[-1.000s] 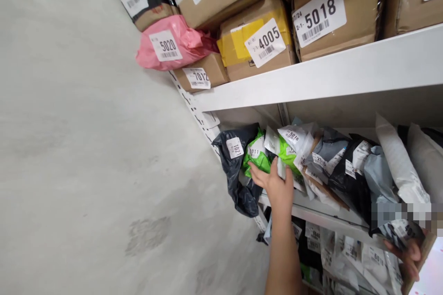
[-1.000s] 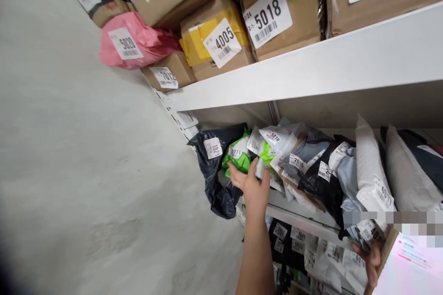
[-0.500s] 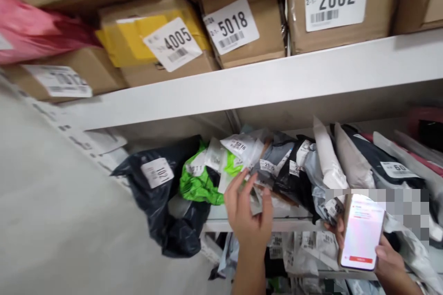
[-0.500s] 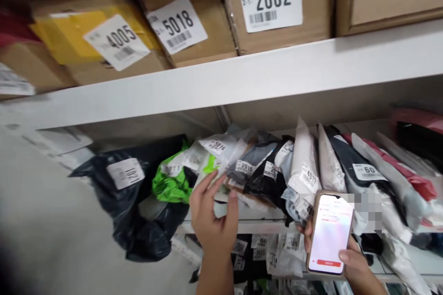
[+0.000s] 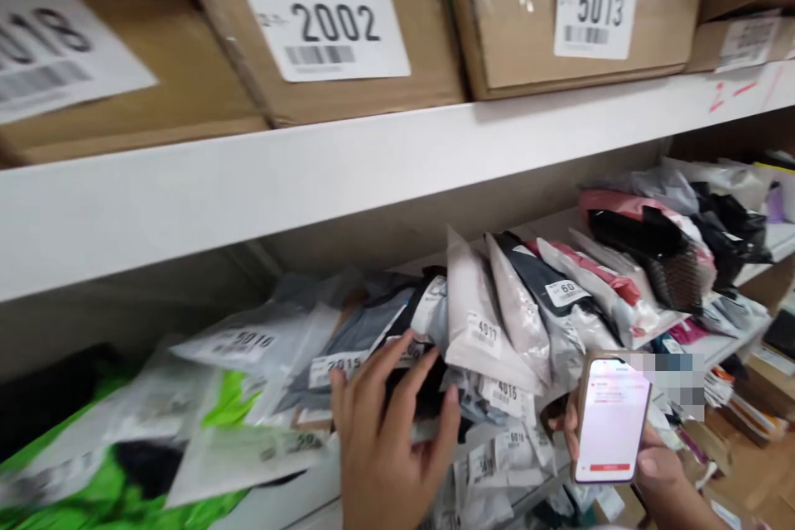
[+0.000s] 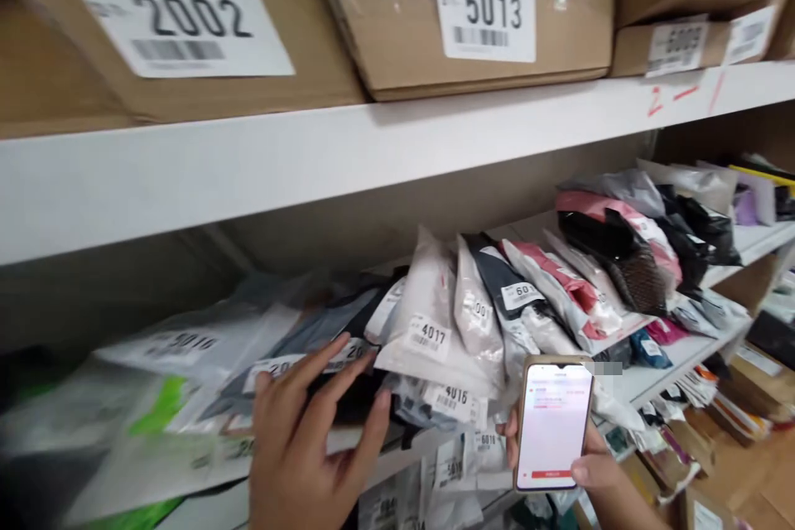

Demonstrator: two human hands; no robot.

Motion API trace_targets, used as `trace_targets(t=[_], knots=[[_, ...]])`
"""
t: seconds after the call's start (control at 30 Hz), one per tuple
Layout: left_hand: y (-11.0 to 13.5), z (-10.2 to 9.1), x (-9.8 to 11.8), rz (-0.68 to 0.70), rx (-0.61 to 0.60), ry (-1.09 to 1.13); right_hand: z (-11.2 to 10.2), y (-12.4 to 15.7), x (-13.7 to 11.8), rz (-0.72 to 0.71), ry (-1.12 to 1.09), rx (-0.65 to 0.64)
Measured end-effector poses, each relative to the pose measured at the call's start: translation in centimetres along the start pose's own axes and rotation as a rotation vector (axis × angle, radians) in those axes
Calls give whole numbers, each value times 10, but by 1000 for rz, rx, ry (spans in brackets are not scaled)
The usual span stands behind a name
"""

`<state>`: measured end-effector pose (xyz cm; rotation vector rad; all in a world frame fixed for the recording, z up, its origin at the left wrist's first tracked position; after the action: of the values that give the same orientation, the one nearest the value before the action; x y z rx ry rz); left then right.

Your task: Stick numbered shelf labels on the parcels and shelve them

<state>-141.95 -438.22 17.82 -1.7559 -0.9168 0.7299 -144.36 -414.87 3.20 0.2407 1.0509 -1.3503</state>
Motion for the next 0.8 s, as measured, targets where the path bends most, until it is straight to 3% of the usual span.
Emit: trace_targets(t=[0.13,0.23,0.3,0.4,0.47,0.53,0.67,0.8], knots=[[-6,11,30,117,98,70,-10,6,-22,-162,-11,22],[-11,20,49,182,222,42,-22,12,-35,-188,3,63],[-18,36,69,317,149,106,-31,14,-42,-167,43,84],[-28,71,93,411,-102,185,-43,14,-54,-194,70,126],[-29,89,97,363,-136,120,-48,9,-63,-228,62,98],[-25,97,93,291,-72,24,-50,1,-70,-230,47,28],[-11,99,81,169,-29,-64,-48,-20,-76,-110,6,-107],[-8,103,89,63,-22,-130,-45,-32,-84,-68,-65,-188]])
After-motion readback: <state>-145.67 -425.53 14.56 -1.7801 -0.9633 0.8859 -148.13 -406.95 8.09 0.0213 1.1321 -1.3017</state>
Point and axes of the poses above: each hand's wrist, its own y-axis away from the middle knuckle, its own z-axis out of the palm, x = y × z, the point moved 4 cm from there along -y, towards the middle knuckle, and after that the axes turned 7 degrees about y, right-handed, at the moved point
